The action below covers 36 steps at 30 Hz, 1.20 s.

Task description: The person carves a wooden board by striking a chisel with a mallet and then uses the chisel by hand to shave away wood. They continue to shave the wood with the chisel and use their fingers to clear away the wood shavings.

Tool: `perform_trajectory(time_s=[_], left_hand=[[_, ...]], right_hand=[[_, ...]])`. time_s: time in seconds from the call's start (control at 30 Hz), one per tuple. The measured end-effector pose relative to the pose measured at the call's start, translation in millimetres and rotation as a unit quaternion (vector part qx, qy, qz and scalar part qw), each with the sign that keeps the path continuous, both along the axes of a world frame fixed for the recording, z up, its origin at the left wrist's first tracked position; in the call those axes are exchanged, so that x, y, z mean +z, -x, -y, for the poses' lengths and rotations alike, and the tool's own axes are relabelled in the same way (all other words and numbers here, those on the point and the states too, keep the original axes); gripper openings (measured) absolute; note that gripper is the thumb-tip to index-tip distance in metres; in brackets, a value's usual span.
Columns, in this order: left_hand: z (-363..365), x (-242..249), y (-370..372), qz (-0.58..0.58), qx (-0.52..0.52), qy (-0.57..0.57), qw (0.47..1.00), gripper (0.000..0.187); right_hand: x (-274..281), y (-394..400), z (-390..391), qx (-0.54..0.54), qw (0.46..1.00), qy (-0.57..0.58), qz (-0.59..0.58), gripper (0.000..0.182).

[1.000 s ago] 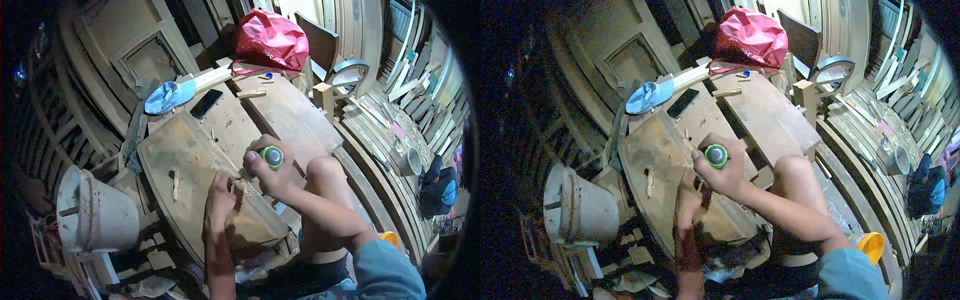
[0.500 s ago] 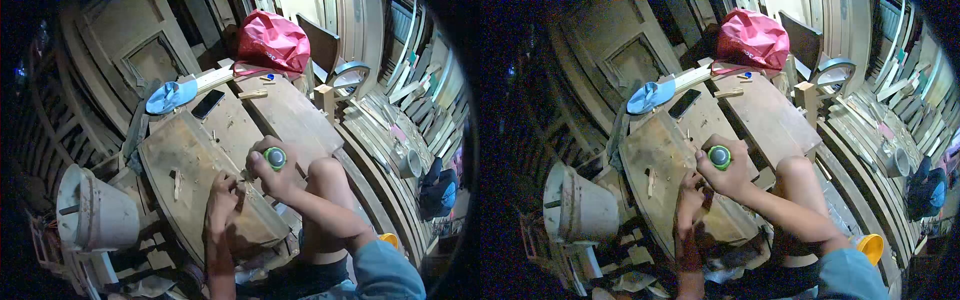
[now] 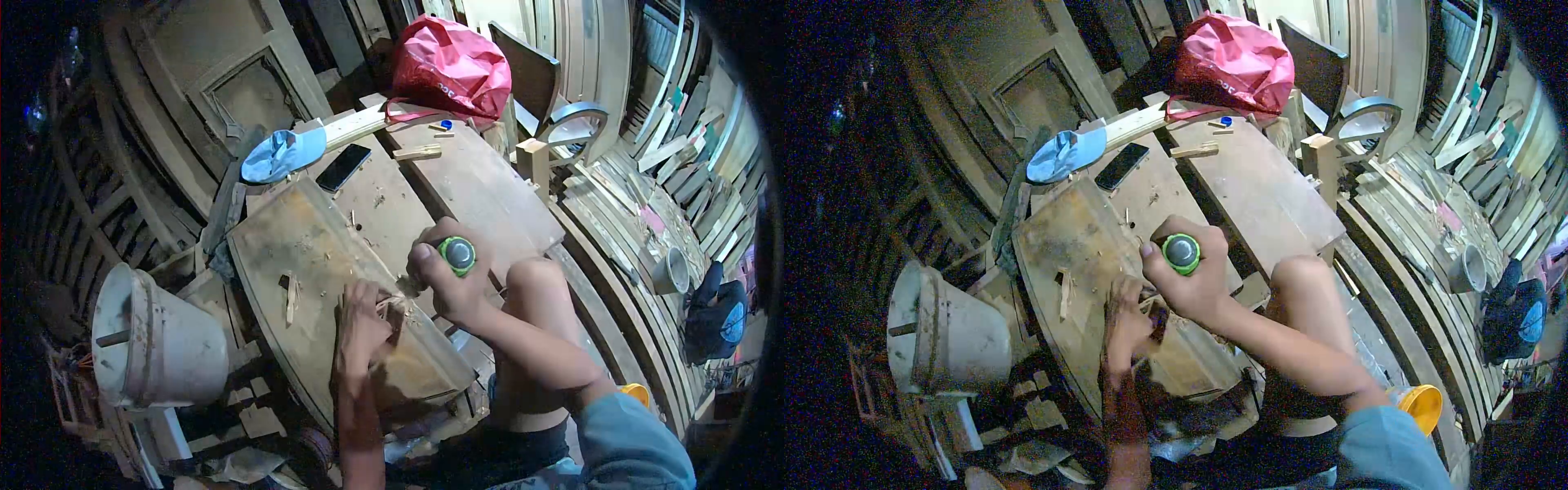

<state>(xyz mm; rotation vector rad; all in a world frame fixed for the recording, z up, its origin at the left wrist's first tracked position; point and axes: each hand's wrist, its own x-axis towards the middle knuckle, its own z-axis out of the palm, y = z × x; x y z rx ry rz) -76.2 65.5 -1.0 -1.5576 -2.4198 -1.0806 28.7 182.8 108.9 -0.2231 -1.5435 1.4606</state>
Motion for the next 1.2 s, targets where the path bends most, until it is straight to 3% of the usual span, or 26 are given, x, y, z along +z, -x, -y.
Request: perform_trajectory(time_s=[0.13,0.2,0.23,0.33,0.37,0.47,0.53,0.63,0.8,0.9,1.0,1.07,1.13,1.2], left_hand=[[-1.7,-5.7,4.7,0.023,-0.009,0.037,0.999,0.022],[-2.9,-2.1,3.2,0.045,-0.01,0.042,0.998,0.019],[-3.9,-11.4,6.9,0.058,-0.019,0.029,0.998,0.018],[-1.9,-11.0,8.8,0.044,-0.022,0.012,0.999,0.018],[-1.3,-9.1,7.6,0.02,-0.018,0.009,1.0,0.018],[-0.4,-7.4,7.9,0.037,-0.022,0.027,0.999,0.02],[-1.3,-11.5,9.4,0.024,-0.019,0.025,0.999,0.023],[-1.3,-2.5,5.8,0.022,-0.013,0.048,0.999,0.024],[-1.6,6.6,2.9,0.077,-0.01,0.048,0.996,0.024],[-0.2,-3.3,5.1,0.061,-0.001,0.045,0.997,0.022],[0.6,-3.4,4.9,0.021,0.011,0.012,1.0,0.019],[1.3,6.9,-2.1,0.109,0.027,0.031,0.993,0.017],[-1.3,-2.8,-3.5,0.056,0.048,0.044,0.996,0.016],[-4.2,-5.6,-6.7,0.043,0.073,0.075,0.994,0.018]], right_hand=[[4.7,0.9,3.1,-0.002,0.999,0.017,-0.038,0.02],[0.4,1.2,0.2,-0.005,0.993,-0.109,0.031,0.02],[1.4,0.2,-0.1,-0.006,0.993,-0.11,0.03,0.02],[3.6,-1.0,2.7,0.004,0.997,-0.072,0.033,0.021],[2.9,4.4,5.8,-0.002,1.0,0.012,-0.011,0.019],[9.7,1.1,6.5,0.005,0.998,0.025,-0.053,0.02],[6.7,3.0,5.1,0.009,0.999,0.009,-0.05,0.021],[6.0,2.9,3.3,-0.006,0.995,-0.089,0.05,0.021],[4.5,4.1,3.0,0.004,0.993,-0.112,0.036,0.024],[-5.6,2.2,1.9,0.123,0.986,-0.102,-0.05,0.039],[-5.8,-0.6,4.1,0.201,0.972,-0.109,-0.055,0.044],[1.5,-5.7,-6.3,0.235,0.963,-0.133,-0.003,0.046],[9.6,-4.3,-16.5,0.239,0.954,-0.176,0.032,0.044],[19.8,-10.8,-16.6,0.239,0.966,-0.073,0.063,0.041]])
